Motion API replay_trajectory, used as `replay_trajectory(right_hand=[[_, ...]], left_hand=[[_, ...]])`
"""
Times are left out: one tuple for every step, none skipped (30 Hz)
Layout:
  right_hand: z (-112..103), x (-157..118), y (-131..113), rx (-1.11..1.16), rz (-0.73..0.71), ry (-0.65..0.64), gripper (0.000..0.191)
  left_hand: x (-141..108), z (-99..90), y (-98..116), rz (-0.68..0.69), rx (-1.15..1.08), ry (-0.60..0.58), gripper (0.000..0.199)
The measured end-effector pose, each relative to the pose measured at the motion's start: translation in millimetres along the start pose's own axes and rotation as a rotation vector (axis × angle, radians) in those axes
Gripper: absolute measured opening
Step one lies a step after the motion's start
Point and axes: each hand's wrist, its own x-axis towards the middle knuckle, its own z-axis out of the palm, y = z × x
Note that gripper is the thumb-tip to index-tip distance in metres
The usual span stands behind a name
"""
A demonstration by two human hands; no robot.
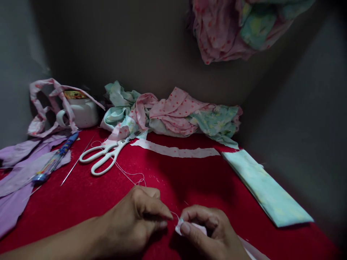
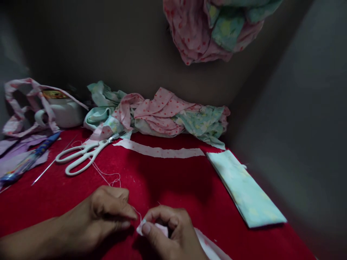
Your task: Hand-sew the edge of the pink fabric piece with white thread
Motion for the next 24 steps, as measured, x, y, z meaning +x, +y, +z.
replay_trajectory(right_hand=[[0.1,0.0,0.1,-0.001,-0.007,0.001,0.034],[0.1,0.1,0.0,-0.005,-0.011,0.002,0.034],[0.2,0.1,-0.1,-0.007,-0.009,-0.001,0.033],[0.3,0.2,-0.4,-0.007,-0.009,-0.003,0.033],[0.3,0.4,-0.6,-0.006,-0.013,-0.004,0.033],[0.2,0.5,-0.8,-0.004,-0.017,-0.005,0.033],[0.1,0.6,-0.9,0.001,-0.022,-0.007,0.033],[-0.1,0.7,-1.0,0.005,-0.026,-0.008,0.033],[-0.3,0.8,-0.9,0.002,-0.032,-0.006,0.032],[-0.5,0.9,-0.9,-0.005,-0.036,-0.004,0.032],[-0.7,0.9,-0.8,-0.013,-0.039,-0.003,0.032],[-0.9,1.0,-0.8,-0.020,-0.040,-0.002,0.032],[-1.0,1.0,-0.9,-0.024,-0.040,-0.001,0.032],[-1.0,0.9,-1.0,-0.026,-0.039,-0.003,0.032],[-1.0,0.9,-1.2,-0.026,-0.037,-0.007,0.033],[-0.9,0.9,-1.3,-0.026,-0.034,-0.009,0.033],[-0.8,0.8,-1.4,-0.030,-0.036,-0.008,0.033],[-0.8,0.8,-1.4,-0.033,-0.039,-0.007,0.034],[-0.9,0.8,-1.3,-0.035,-0.043,-0.006,0.034],[-1.0,0.7,-1.1,-0.035,-0.045,-0.005,0.033],[-1.2,0.6,-0.9,-0.036,-0.048,-0.006,0.033],[-1.5,0.5,-0.7,-0.044,-0.055,-0.008,0.033],[-1.8,0.3,-0.7,-0.056,-0.061,-0.010,0.033],[-2.2,0.1,-0.7,-0.067,-0.064,-0.012,0.032]], left_hand=[[0.4,0.3,0.1,-0.013,-0.005,0.003,0.021],[0.7,0.6,0.0,-0.016,-0.002,0.001,0.022],[0.7,1.1,-0.2,-0.012,0.005,-0.004,0.021],[0.6,1.6,-0.5,-0.005,0.015,-0.008,0.021],[0.3,2.2,-0.7,0.004,0.024,-0.010,0.021],[-0.1,2.8,-1.0,0.012,0.030,-0.009,0.021],[-0.5,3.4,-1.2,0.020,0.034,-0.007,0.021],[-0.9,3.9,-1.4,0.029,0.037,-0.003,0.021],[-1.2,4.4,-1.5,0.035,0.037,-0.003,0.021],[-1.4,4.7,-1.5,0.039,0.037,-0.004,0.021],[-1.6,5.0,-1.4,0.039,0.037,-0.009,0.021],[-1.6,5.0,-1.3,0.037,0.037,-0.014,0.022],[-1.5,5.0,-1.2,0.037,0.040,-0.013,0.022],[-1.4,4.9,-1.0,0.040,0.044,-0.011,0.022],[-1.2,4.8,-0.9,0.045,0.047,-0.008,0.022],[-1.1,4.8,-0.7,0.055,0.053,-0.004,0.022],[-1.0,4.9,-0.5,0.063,0.060,0.003,0.022],[-0.9,5.1,-0.4,0.071,0.069,0.009,0.022],[-1.0,5.4,-0.4,0.081,0.076,0.014,0.022],[-1.2,5.8,-0.5,0.091,0.081,0.019,0.022],[-1.6,6.3,-0.9,0.102,0.086,0.027,0.022],[-1.9,6.9,-1.5,0.114,0.090,0.030,0.021],[-2.2,7.5,-2.3,0.130,0.094,0.040,0.021],[-2.4,8.0,-3.2,0.152,0.102,0.053,0.022]])
